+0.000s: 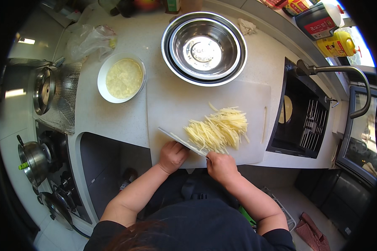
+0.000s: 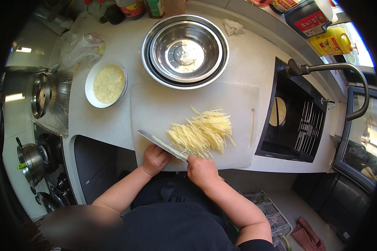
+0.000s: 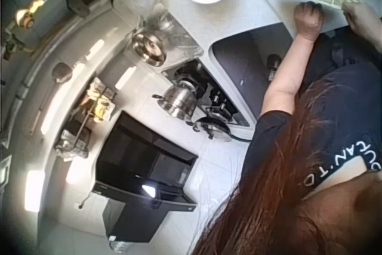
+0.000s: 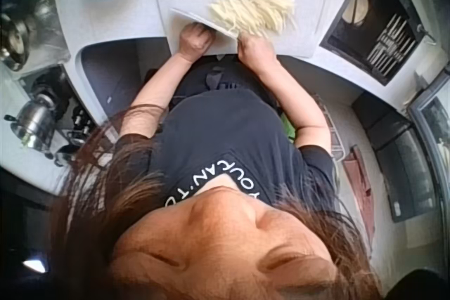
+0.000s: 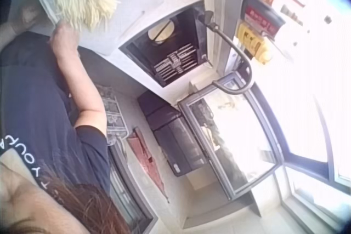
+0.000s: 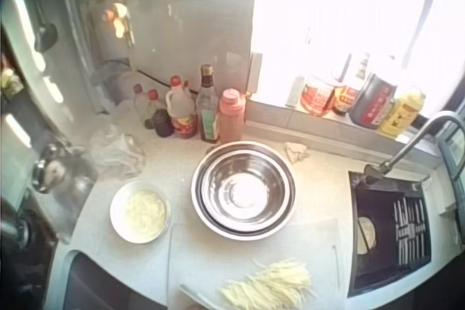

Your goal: The person slices a potato into thin pieces using a knife on a cutting board, then transfers the slices into a metal bowl.

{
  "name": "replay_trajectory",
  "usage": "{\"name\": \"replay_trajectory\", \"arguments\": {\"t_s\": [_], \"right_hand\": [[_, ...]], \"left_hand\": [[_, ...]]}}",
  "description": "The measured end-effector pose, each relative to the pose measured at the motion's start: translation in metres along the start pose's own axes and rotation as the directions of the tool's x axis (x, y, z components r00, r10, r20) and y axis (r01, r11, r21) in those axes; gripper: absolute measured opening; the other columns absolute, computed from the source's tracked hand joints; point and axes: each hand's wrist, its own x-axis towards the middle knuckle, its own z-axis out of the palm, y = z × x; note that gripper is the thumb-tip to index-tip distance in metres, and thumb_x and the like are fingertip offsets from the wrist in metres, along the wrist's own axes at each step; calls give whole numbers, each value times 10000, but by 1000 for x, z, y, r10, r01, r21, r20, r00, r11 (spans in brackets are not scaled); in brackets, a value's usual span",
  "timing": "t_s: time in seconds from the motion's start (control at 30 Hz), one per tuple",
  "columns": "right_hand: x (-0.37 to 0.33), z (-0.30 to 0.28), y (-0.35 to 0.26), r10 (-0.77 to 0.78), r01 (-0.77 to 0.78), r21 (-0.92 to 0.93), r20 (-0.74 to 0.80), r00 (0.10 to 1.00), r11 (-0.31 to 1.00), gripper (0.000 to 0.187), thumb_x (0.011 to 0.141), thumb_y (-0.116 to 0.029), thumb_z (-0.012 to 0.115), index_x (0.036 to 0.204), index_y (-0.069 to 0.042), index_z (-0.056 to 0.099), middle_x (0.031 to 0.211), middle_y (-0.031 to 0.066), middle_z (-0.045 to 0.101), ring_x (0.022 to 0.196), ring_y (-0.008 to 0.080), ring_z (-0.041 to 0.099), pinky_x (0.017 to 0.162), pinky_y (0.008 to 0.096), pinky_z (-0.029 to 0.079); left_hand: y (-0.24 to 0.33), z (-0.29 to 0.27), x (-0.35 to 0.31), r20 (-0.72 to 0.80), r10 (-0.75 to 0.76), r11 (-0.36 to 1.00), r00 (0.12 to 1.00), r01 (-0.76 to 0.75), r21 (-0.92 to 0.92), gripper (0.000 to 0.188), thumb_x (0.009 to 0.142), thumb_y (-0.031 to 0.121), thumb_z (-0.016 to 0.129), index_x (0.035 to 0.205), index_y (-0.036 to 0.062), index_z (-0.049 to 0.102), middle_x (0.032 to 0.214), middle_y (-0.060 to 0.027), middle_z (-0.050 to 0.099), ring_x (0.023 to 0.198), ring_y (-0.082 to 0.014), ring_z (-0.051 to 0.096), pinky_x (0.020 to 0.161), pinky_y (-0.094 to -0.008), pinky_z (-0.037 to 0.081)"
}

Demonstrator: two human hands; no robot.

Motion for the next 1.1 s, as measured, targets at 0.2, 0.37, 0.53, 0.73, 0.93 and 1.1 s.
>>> {"name": "replay_trajectory", "arguments": {"t_s": [0.2, 0.37, 0.53, 0.73, 0.93, 1.1], "right_hand": [[5, 9, -6, 3, -4, 17, 23, 1000, 1000, 68, 843, -111, 555, 834, -51, 585, 738, 183, 664, 678, 397, 647, 623, 500, 515], [14, 2, -11, -18, 22, 78, -54, 998, 997, 54, 830, -96, 565, 816, -47, 583, 736, 182, 659, 678, 392, 642, 627, 500, 511], [1, -2, -3, -11, 25, 118, -120, 993, 993, 51, 824, -96, 590, 803, -49, 589, 703, 173, 647, 654, 393, 630, 606, 499, 505], [-5, 4, -5, 10, -4, 92, -65, 998, 996, 48, 826, -106, 605, 814, -59, 604, 695, 174, 647, 656, 386, 640, 604, 495, 512], [-3, 6, -7, 20, -21, 64, 15, 1000, 998, 78, 838, -112, 569, 867, -45, 599, 732, 189, 664, 687, 394, 650, 636, 513, 514], [3, 2, -11, 43, -44, 13, 62, 997, 999, 80, 847, -120, 559, 860, -46, 588, 725, 194, 662, 683, 398, 649, 635, 514, 513]], "left_hand": [[2, 0, 3, -30, 5, 1000, 1000, -5, 18, 117, 634, 69, 706, 710, 96, 621, 755, -46, 592, 680, -245, 583, 580, -367, 465], [3, -7, 0, 17, -32, 999, 999, 33, -24, 146, 657, 39, 714, 791, 79, 675, 809, -71, 625, 700, -260, 612, 602, -373, 493], [3, -13, -4, 3, -101, 994, 995, 101, -35, 140, 692, 34, 716, 821, 74, 679, 792, -70, 613, 694, -260, 615, 599, -373, 499], [2, -12, -1, -9, -78, 997, 997, 78, -5, 125, 680, 38, 715, 787, 75, 664, 783, -66, 608, 668, -257, 601, 572, -370, 489], [0, -12, 2, -22, -45, 999, 999, 45, 12, 106, 670, 45, 707, 740, 83, 638, 769, -56, 599, 642, -247, 579, 549, -369, 473], [0, -12, 3, -8, -55, 998, 998, 55, 11, 99, 676, 48, 703, 744, 88, 644, 773, -56, 599, 647, -246, 582, 553, -366, 475]]}}
